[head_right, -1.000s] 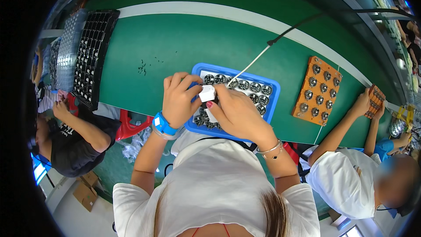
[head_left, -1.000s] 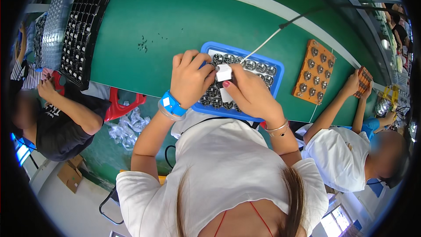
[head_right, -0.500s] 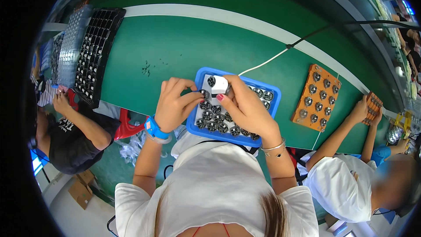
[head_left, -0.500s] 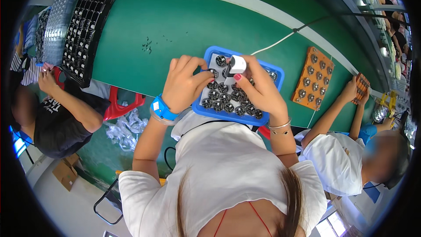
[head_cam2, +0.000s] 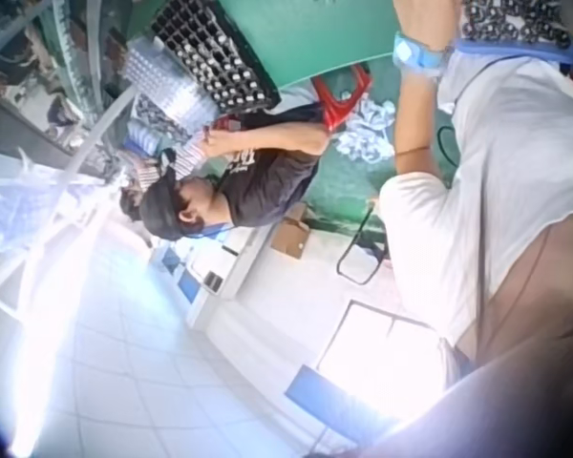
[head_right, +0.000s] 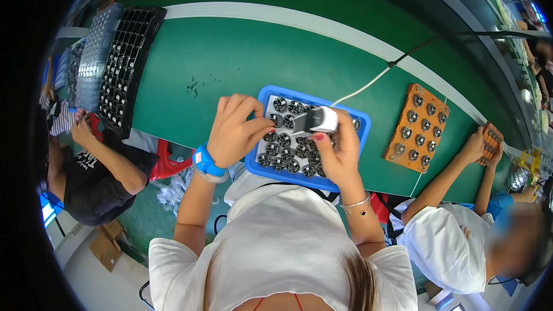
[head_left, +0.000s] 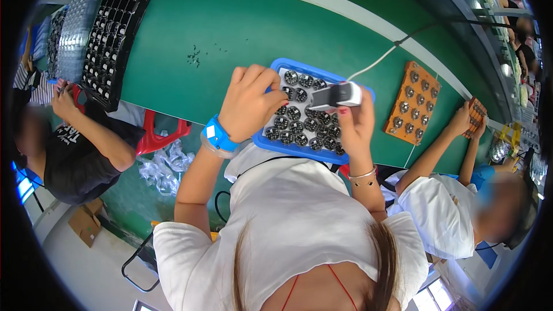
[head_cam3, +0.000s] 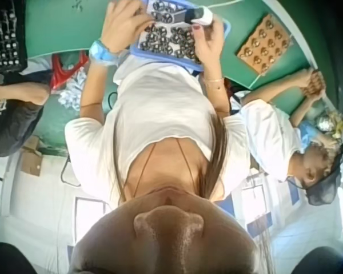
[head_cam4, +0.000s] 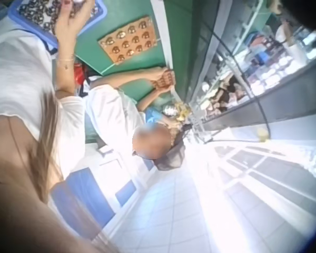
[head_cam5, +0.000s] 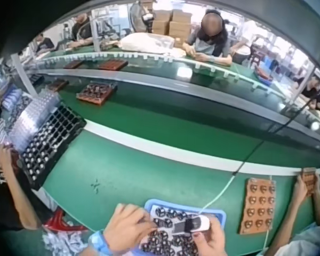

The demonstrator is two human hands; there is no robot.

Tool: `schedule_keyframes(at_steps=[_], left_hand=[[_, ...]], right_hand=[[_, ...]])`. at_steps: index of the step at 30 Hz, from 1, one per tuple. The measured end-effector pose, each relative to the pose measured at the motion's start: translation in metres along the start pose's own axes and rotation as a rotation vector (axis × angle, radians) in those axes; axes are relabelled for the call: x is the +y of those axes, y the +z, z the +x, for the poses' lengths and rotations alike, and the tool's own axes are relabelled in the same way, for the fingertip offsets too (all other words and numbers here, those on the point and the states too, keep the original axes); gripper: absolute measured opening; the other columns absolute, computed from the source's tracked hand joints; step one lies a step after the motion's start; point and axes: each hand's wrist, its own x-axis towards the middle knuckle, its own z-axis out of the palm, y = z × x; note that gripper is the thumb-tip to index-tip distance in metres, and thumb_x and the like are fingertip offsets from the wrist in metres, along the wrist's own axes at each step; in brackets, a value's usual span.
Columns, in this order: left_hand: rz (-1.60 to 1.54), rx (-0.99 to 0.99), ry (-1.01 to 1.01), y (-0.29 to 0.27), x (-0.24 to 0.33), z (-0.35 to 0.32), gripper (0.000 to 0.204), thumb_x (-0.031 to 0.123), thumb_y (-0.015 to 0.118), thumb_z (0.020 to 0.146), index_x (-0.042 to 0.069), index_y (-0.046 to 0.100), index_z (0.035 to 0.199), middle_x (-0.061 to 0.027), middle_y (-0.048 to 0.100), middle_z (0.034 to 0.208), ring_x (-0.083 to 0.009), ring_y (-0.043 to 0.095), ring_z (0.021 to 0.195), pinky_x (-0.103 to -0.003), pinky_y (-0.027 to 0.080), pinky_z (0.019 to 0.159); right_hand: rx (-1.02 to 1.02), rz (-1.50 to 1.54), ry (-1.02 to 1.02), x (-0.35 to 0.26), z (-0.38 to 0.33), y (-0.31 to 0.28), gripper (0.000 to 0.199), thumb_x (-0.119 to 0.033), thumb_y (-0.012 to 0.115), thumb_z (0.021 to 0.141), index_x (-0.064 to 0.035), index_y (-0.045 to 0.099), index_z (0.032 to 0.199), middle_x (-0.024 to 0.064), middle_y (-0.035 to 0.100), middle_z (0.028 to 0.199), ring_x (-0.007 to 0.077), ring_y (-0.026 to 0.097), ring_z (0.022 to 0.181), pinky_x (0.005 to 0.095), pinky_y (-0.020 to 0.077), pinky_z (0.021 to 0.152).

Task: Testing electronic components on a specialized jig using a handheld sensor at a factory production line.

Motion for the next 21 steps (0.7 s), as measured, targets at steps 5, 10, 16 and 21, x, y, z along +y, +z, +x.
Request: schedule_keyframes(at_steps=[5, 10, 16, 21], left_hand=[[-0.045, -0.022, -0.05, 0.001, -0.006, -0.002, 0.016, 0.02, 0.075, 0.068, 0.014, 0.069, 0.082, 0.0003, 0.05, 0.085, -0.0199, 0.049, 0.086, -0.035, 0.033, 0.075], [-0.069, -0.096, 0.028, -0.007, -0.011, -0.006, 0.018, 0.02, 0.075, 0.067, 0.014, 0.069, 0.083, 0.0006, 0.05, 0.084, -0.0197, 0.048, 0.085, -0.034, 0.033, 0.075], [-0.086, -0.036, 0.056, 0.005, 0.0, -0.02, 0.018, 0.02, 0.076, 0.066, 0.015, 0.069, 0.082, 0.0018, 0.049, 0.08, -0.0191, 0.048, 0.083, -0.034, 0.034, 0.074], [-0.098, 0.007, 0.053, 0.004, 0.006, -0.021, 0.016, 0.019, 0.075, 0.067, 0.015, 0.068, 0.08, 0.0021, 0.049, 0.08, -0.0194, 0.048, 0.081, -0.035, 0.034, 0.075]], right_hand=[[-0.129, -0.083, 0.028, -0.002, -0.011, -0.011, 0.035, -0.012, 0.059, 0.089, 0.0009, 0.047, 0.119, 0.0151, 0.059, 0.111, 0.0193, 0.06, 0.092, 0.0323, 0.0498, 0.079], [-0.191, -0.353, -0.086, -0.019, -0.001, -0.006, 0.033, -0.007, 0.067, 0.08, -0.0006, 0.056, 0.111, 0.0138, 0.064, 0.108, 0.0242, 0.061, 0.097, 0.0338, 0.0458, 0.087], [-0.243, -0.448, -0.238, -0.01, -0.006, 0.007, 0.035, -0.004, 0.069, 0.073, -0.0027, 0.062, 0.107, 0.0137, 0.064, 0.104, 0.0307, 0.062, 0.089, 0.0365, 0.0495, 0.078], [-0.236, -0.452, -0.248, -0.002, -0.011, 0.009, 0.035, -0.004, 0.069, 0.073, -0.0025, 0.061, 0.108, 0.014, 0.064, 0.104, 0.0306, 0.062, 0.089, 0.0369, 0.0493, 0.078]])
